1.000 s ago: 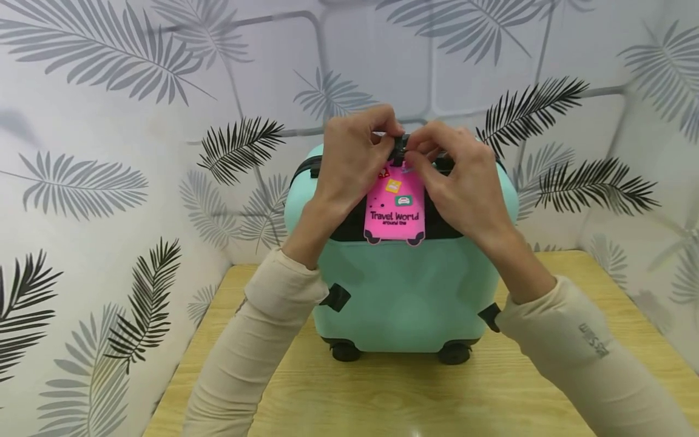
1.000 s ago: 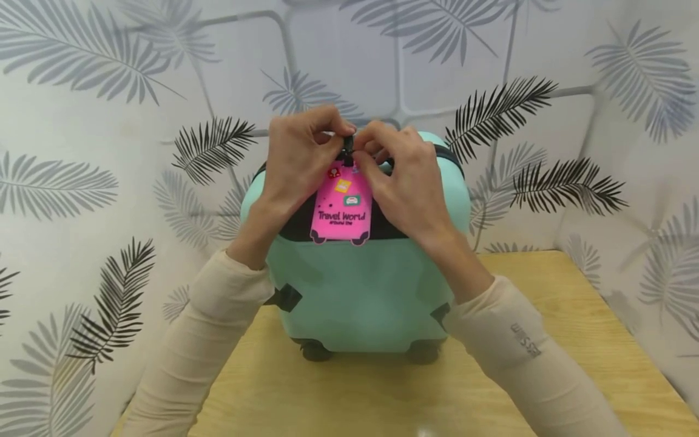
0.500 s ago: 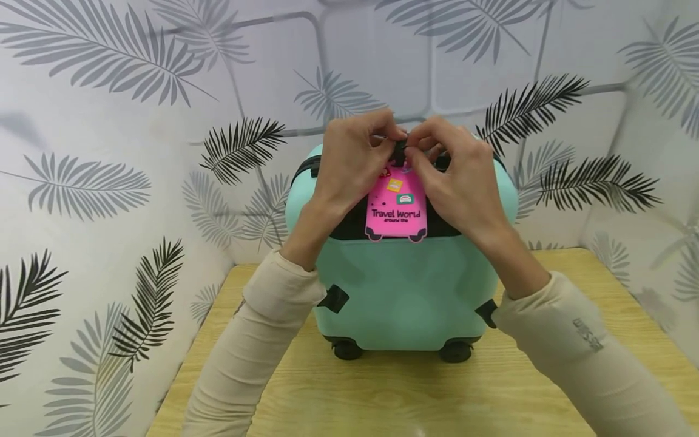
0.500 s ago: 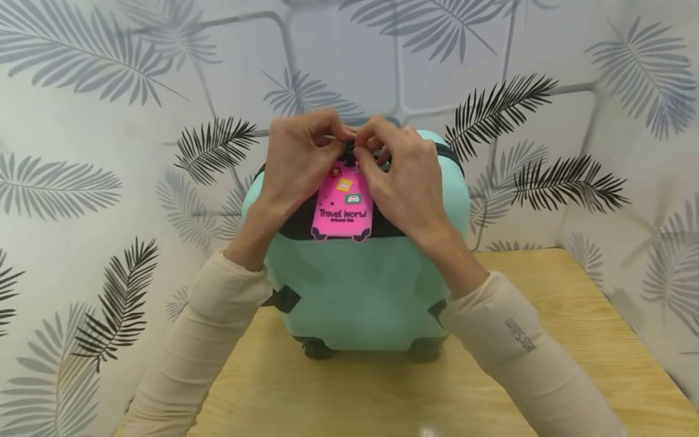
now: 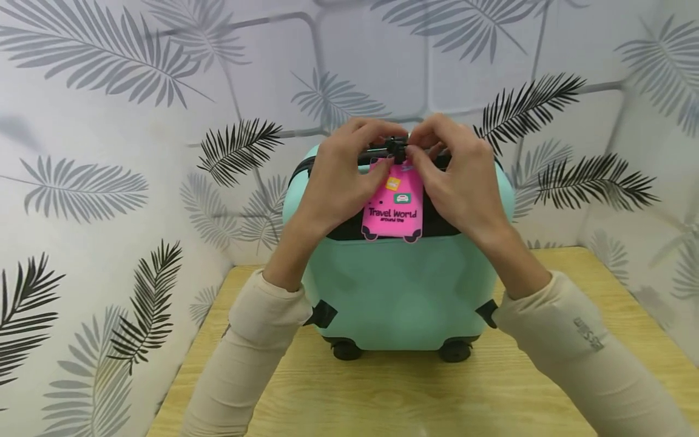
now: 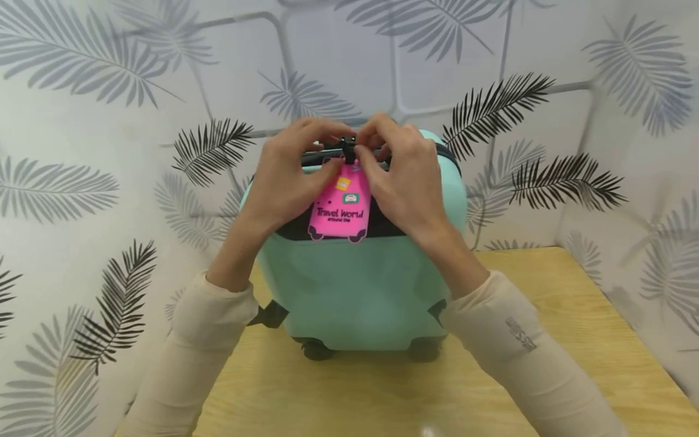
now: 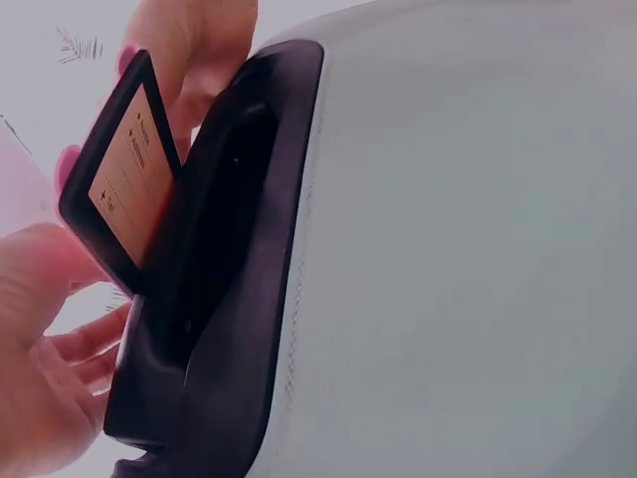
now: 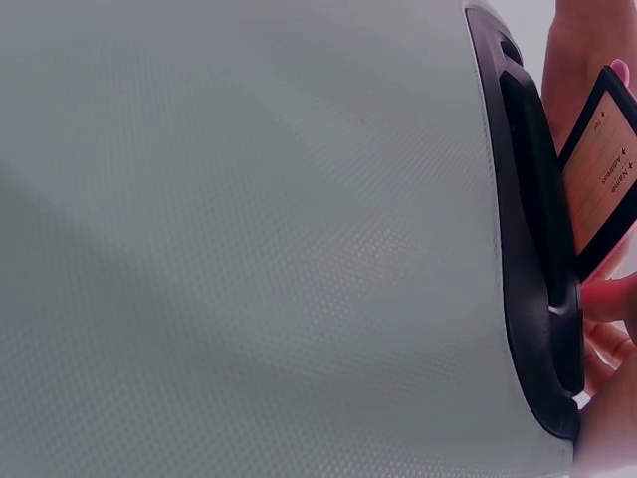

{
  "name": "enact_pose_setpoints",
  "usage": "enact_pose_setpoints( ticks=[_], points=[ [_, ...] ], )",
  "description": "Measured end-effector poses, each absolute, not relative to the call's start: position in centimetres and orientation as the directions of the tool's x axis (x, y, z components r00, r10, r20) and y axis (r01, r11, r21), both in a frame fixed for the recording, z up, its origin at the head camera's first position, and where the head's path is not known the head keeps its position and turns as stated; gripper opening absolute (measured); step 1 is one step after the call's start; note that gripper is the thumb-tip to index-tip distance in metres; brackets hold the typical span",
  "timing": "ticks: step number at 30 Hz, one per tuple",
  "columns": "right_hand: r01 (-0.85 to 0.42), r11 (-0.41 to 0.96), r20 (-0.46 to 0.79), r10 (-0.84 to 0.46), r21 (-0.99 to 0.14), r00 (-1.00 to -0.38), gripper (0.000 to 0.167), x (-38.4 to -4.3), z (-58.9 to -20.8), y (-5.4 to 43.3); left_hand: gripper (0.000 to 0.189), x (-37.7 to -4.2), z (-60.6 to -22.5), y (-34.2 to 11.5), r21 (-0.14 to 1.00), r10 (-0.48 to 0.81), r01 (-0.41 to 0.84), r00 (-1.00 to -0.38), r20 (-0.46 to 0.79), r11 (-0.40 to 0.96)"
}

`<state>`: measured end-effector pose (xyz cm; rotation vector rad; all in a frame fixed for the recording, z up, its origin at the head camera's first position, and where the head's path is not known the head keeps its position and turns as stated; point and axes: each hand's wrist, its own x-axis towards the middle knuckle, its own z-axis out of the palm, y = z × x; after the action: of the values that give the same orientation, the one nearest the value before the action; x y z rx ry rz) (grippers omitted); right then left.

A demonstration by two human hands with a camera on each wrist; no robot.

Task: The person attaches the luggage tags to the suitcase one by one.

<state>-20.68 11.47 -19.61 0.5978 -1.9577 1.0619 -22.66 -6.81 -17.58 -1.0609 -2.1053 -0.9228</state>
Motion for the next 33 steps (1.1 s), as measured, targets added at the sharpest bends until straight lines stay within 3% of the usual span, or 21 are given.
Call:
enact_pose_setpoints(
  ticks=[6,10,19,33],
  points=[
    [-0.709,0.55,0.839,-0.026,-0.443,-0.544,0.007,-20.52,-19.64,11.55,0.024,-22.42,-17.84,-6.62,0.207,0.436,0.858,-0.429,0.791,0.47],
    [-0.721,0.541,0.844,-0.036,-0.434,-0.535,0.013,-20.41,-19.87,11.58,0.02,-22.47,-17.77,-6.49,0.197,0.429,0.848,-0.433,0.793,0.492],
    [-0.802,0.54,0.915,-0.135,-0.254,-0.381,0.01,-21.02,-20.2,11.59,0.015,-22.58,-18.03,-6.64,0.189,0.428,0.848,-0.428,0.796,0.496],
    [-0.758,0.573,0.895,-0.09,-0.311,-0.436,0.005,-20.3,-20.28,11.02,0.016,-22.38,-18.08,-6.32,0.156,0.393,0.762,-0.484,0.782,0.628]
  ],
)
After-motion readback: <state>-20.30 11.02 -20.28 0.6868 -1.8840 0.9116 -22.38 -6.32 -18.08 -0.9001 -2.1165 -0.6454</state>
